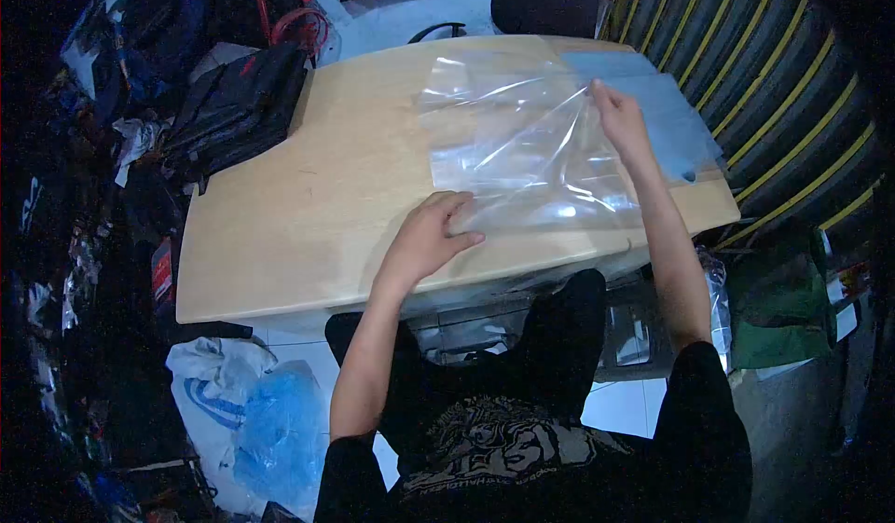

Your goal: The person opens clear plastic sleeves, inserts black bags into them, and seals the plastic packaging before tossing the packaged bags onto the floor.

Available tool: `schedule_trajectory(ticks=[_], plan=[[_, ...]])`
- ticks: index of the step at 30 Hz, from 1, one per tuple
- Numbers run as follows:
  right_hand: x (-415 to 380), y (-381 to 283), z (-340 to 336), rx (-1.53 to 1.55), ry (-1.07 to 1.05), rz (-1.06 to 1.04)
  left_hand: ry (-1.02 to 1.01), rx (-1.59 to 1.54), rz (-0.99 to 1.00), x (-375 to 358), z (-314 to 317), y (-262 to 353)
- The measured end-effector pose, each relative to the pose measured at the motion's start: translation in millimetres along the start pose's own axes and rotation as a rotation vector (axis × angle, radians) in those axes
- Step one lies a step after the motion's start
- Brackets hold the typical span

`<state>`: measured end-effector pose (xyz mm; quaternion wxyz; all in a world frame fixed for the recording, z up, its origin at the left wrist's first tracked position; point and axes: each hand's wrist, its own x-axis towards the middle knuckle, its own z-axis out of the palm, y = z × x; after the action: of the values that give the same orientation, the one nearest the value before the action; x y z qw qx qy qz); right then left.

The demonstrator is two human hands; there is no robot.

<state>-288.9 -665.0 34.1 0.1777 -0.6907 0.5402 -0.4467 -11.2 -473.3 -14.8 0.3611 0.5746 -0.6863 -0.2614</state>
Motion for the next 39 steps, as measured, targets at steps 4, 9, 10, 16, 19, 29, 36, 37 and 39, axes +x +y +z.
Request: schedule_trajectory(ticks=[4,9,10,16,19,29,36,37,39], plan=[[24.9,-34.1,-31.8,0.183,-0.014,0.037,-0.067,0.101,0.034,-6.5,-1.3,7.1],[72.9,-68.4,-80.4,0.329,-0.005,-0.096,-0.124,0.153,0.085,3.4,-6.4,14.0],[82.0,-77.4,-88.3,0.381,0.015,-0.108,-0.173,0.129,0.044,7.5,-13.0,20.9],[121.8,-113.3,-129.4,0.393,-0.005,-0.188,0.216,0.205,0.239,90.6,-2.2,44.3],[115.9,-131.9,-129.6,0.451,0.004,-0.164,0.070,0.456,0.222,138.5,38.9,32.9],[115.5,-139.4,-241.4,0.574,0.214,-0.243,0.161,0.691,-0.080,287.8,97.6,-36.1],[85.8,-124.6,-263.5,0.449,0.252,-0.136,-0.049,0.488,-0.146,355.9,71.6,-18.8],[82.6,-121.1,-254.1,0.476,0.252,-0.082,0.044,0.474,-0.018,355.1,72.2,-30.9],[69.6,-120.4,-237.1,0.432,0.173,-0.019,0.001,0.378,0.080,350.0,59.5,-49.9]])
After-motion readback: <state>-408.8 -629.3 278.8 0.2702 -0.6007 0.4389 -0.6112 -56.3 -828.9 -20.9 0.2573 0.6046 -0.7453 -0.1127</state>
